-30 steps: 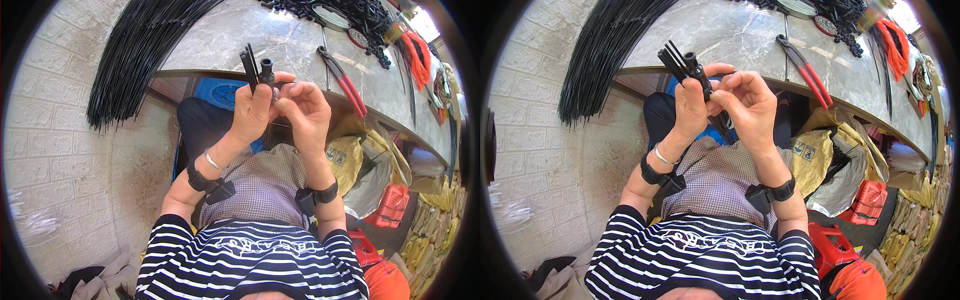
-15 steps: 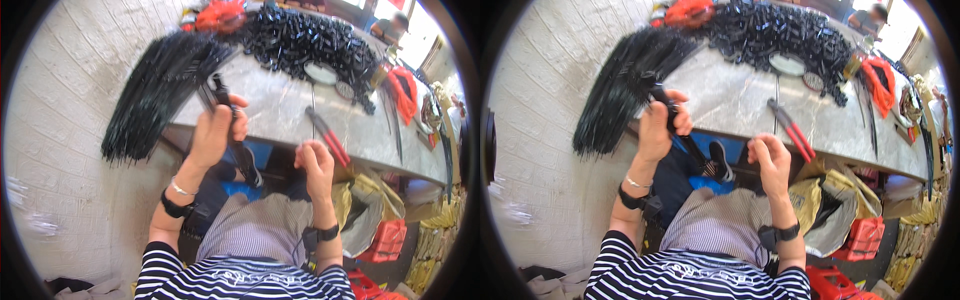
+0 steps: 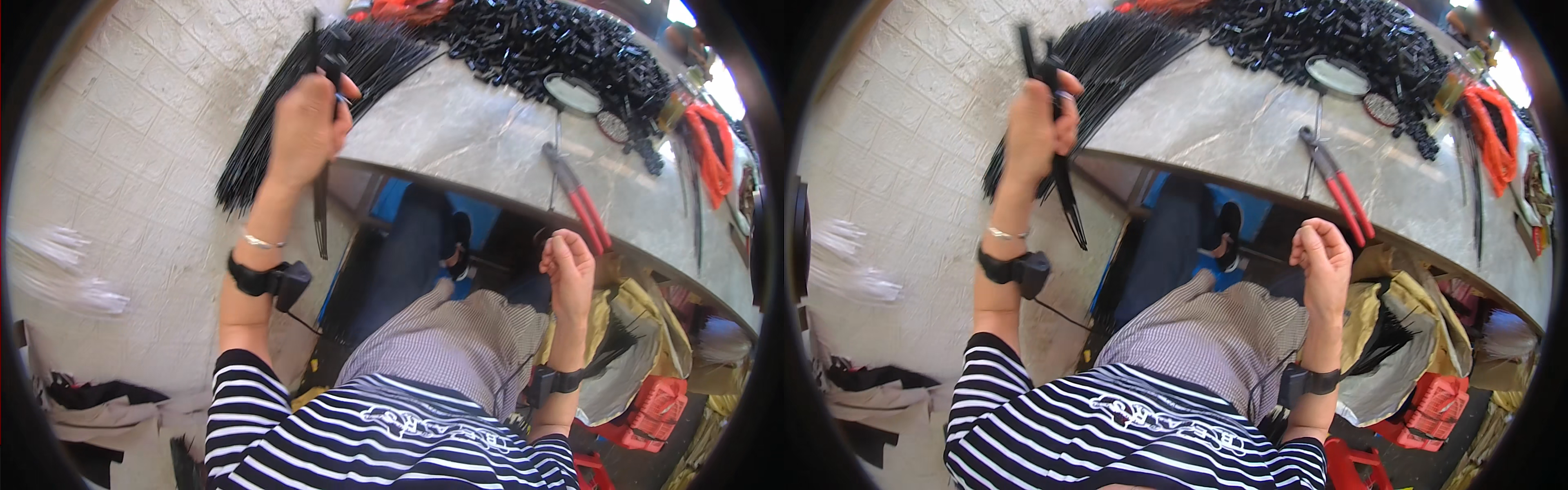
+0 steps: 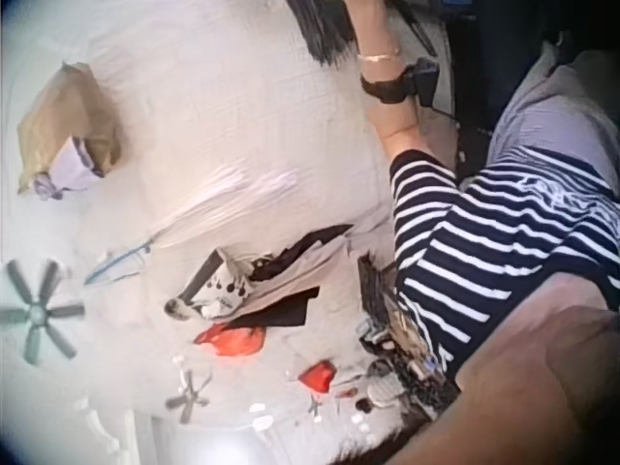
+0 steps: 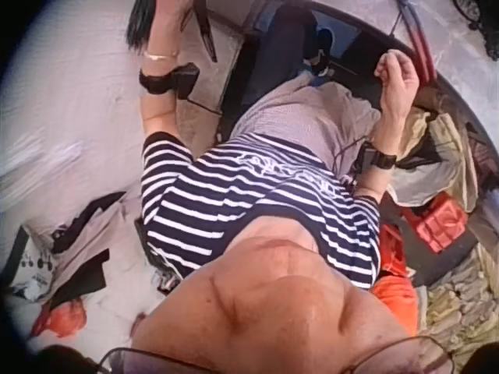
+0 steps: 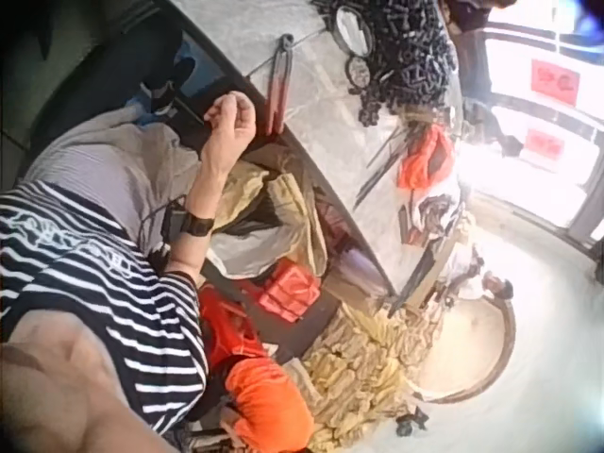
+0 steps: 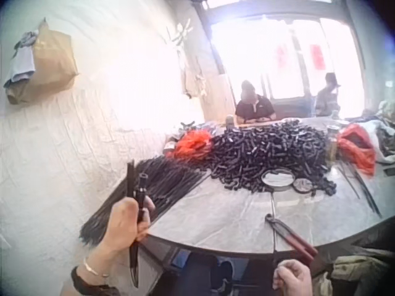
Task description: Assembling black umbrella ribs and plastic components using thread and pliers.
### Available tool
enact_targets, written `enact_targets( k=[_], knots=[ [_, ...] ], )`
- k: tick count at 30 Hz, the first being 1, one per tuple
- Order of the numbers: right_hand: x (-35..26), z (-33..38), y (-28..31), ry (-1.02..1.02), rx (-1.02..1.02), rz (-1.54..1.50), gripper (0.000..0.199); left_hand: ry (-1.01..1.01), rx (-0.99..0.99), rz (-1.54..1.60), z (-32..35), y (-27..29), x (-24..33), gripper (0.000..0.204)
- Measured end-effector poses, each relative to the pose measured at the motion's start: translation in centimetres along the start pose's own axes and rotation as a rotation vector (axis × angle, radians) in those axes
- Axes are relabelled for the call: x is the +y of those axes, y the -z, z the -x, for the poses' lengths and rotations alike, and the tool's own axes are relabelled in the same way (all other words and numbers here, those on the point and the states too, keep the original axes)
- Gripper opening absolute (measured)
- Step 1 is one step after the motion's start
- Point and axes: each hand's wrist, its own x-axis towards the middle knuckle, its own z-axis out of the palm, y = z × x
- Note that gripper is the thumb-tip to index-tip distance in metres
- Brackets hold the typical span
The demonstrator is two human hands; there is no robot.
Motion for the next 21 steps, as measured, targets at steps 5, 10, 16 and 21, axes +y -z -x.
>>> enact_targets(
  k=[5, 10, 16, 21],
  knots=[
    [1.9, 0.4, 2.5, -0.089, 0.017, 0.003, 0.011, 0.075, 0.091, -0.185, 3.1, -1.8, -13.6, 0.046],
    [2.8, 1.4, 4.0, -0.152, 0.050, 0.015, 0.011, 0.226, 0.278, -0.188, 2.9, -2.0, -18.9, 0.051],
    [4.0, 1.7, 5.5, -0.181, 0.096, -0.063, 0.013, 0.203, 0.393, -0.481, 2.6, -1.4, -22.0, 0.051],
    [5.2, 1.6, 7.2, -0.198, 0.120, -0.095, 0.013, -0.006, 0.405, -0.771, 2.3, -2.5, -19.9, 0.053]
  ],
)
